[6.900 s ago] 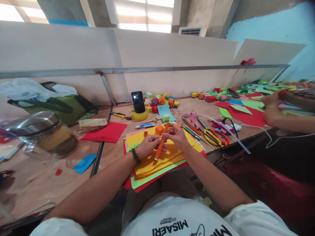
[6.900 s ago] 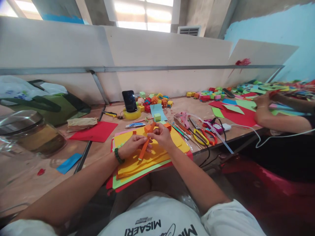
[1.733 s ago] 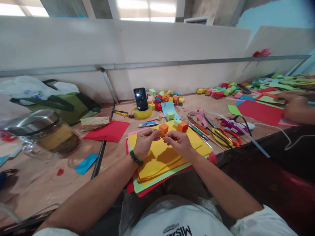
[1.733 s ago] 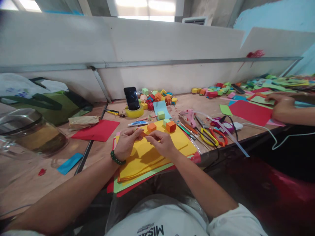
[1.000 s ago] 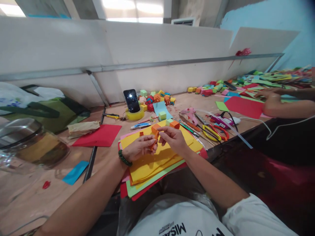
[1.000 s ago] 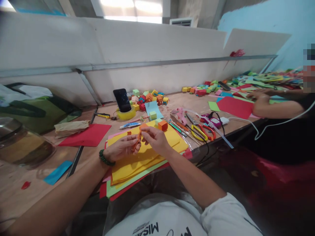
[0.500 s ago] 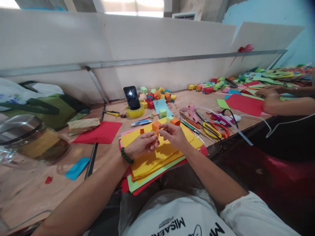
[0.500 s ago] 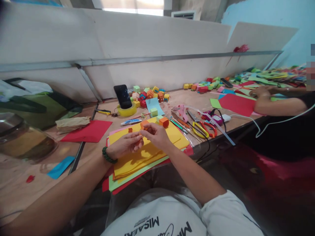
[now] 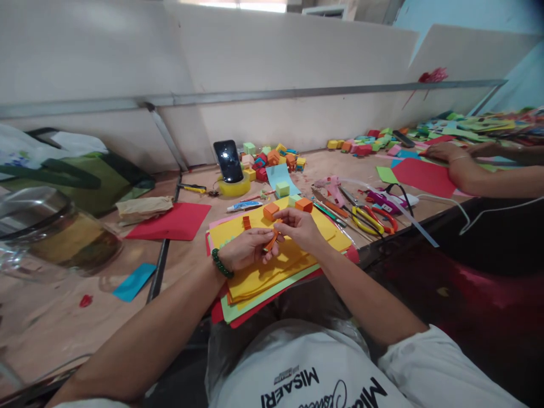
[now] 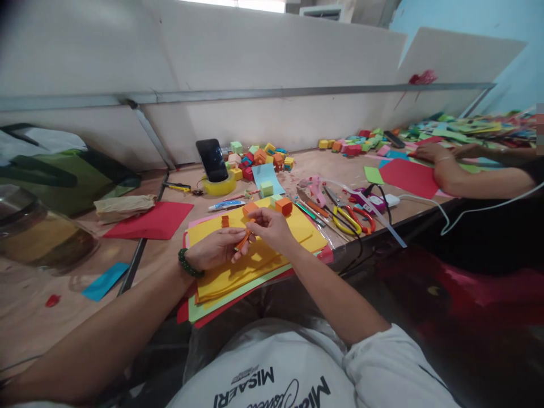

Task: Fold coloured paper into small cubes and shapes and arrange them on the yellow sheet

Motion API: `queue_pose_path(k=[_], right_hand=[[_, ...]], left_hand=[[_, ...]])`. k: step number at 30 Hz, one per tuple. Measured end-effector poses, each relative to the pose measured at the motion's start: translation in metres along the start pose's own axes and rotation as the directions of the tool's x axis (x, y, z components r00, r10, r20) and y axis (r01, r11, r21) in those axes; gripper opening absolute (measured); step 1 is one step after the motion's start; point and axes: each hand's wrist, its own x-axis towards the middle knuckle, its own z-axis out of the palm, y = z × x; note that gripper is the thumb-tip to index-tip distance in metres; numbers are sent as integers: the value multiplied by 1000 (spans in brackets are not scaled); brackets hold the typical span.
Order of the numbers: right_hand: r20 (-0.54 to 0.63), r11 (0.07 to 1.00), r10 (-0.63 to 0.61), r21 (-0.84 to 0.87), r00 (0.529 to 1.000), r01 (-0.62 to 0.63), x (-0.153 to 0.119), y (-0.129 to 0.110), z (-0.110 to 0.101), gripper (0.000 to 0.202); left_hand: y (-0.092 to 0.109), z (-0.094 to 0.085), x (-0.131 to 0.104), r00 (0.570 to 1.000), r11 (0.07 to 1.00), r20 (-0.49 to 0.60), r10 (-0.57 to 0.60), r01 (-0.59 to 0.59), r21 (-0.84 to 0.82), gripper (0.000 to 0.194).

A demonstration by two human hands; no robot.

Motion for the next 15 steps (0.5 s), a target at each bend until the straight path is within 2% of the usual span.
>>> queue_pose_path(k=[5,7,9,12,15], right_hand=[[7,998,-56,18,998,55,2,2,1,34],[-14,993,-109,-53,994,108,0,2,2,33],[-28,960,-186,-220,982,176,-7,-2,-1,30],[15,788,-287,-565,958,245,-19,-11,-17,21],[1,535,-323,-825,947,183,-29,-19,-49,19]], left_hand=[[2,5,-1,999,998,-30,42,-41,39,25],[4,7,-3,997,996,-57,53,-49,69,27],[6,9,-5,993,994,-96,63,-53,99,27],[8,9,-6,983,987,-158,91,-68,143,26],[7,7,-4,975,981,-194,107,-72,178,25]])
